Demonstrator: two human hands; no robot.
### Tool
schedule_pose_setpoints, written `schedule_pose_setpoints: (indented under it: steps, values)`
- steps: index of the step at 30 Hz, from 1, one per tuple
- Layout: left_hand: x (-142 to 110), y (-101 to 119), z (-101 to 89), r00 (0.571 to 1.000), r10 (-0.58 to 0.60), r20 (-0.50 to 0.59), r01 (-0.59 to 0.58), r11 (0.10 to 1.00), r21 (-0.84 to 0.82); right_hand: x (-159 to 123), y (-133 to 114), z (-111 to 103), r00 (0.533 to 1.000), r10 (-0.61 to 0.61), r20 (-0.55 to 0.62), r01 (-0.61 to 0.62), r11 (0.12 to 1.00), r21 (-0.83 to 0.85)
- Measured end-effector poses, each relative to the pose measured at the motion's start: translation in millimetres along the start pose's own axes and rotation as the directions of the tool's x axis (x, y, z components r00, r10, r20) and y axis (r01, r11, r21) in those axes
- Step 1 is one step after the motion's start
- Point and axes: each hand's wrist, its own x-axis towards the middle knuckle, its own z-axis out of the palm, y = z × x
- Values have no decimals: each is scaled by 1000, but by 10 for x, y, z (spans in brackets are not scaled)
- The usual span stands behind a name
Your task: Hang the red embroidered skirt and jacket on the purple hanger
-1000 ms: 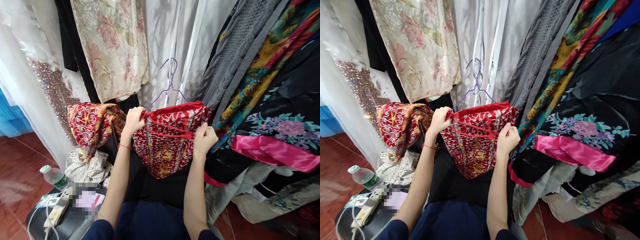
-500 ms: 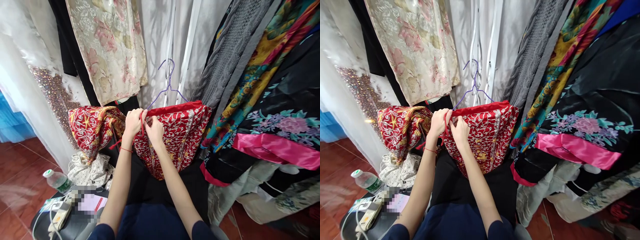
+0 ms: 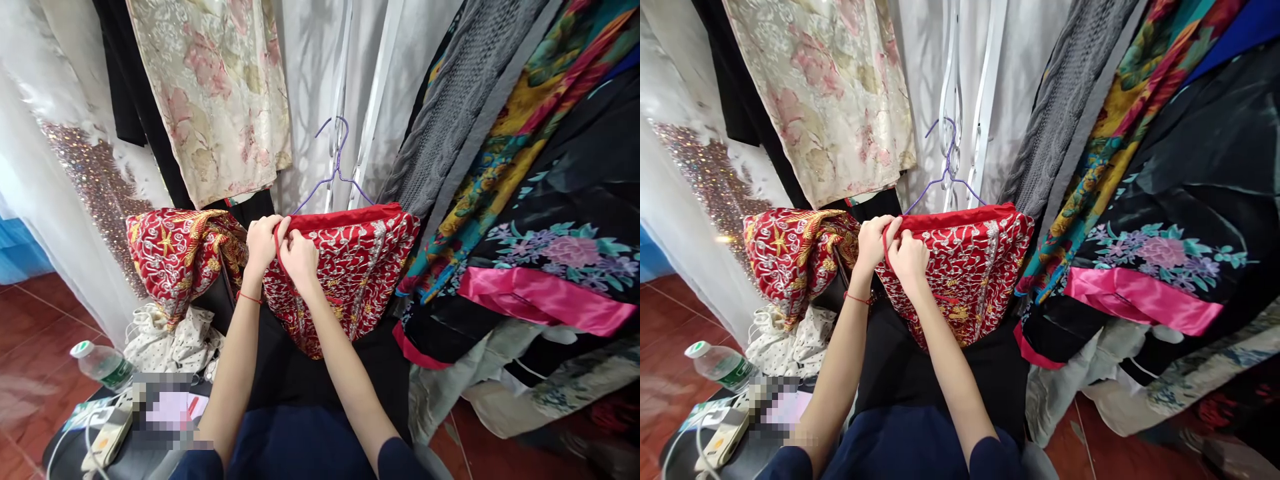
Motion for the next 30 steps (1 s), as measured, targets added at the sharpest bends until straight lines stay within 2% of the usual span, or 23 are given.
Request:
schedule_pose_setpoints:
  steps: [2,4,6,12,17,20,22,24,25,26,27,28,29,30]
  values:
    - [7,6,23,1000,-21,-3,21,1000,-15,4,79,34,1000,-6,-1,6,982,188]
    - [0,13,55,999,-32,-16,32,999,-22,-39,180,109,1000,9,15,-14,919,393]
    - [-13,23,91,999,-37,-34,36,999,-23,-133,289,216,998,55,33,-65,860,505]
    - [-30,39,136,999,-40,-35,40,999,-6,-516,605,530,975,176,138,-220,868,446]
    - [-29,56,95,1000,-8,-28,9,1000,29,-667,826,580,950,182,254,-264,903,340]
    - [-32,39,53,1000,26,-16,-25,998,54,-614,938,414,947,136,290,-223,929,296]
    - [-46,12,28,999,38,3,-38,996,79,-493,995,181,952,100,288,-181,945,271]
    - [-74,-11,15,999,48,11,-49,993,107,-290,1023,-135,970,76,230,-133,961,242]
    - [-94,-17,14,999,53,4,-53,992,118,-156,1026,-309,984,72,163,-108,969,223]
    - [-115,-18,17,998,57,-8,-56,991,123,-4,1027,-481,996,71,45,-78,979,186]
    - [-136,-15,21,998,58,-24,-55,991,122,161,1031,-643,984,37,-176,-23,997,79]
    - [-153,-12,25,998,55,-40,-50,992,112,333,1044,-786,940,-34,-340,23,999,-38]
    - [-167,-14,29,997,45,-57,-39,995,94,502,1071,-905,895,-134,-425,74,985,-155]
    - [-175,-24,33,997,28,-76,-23,997,67,660,1116,-997,865,-238,-442,121,954,-275]
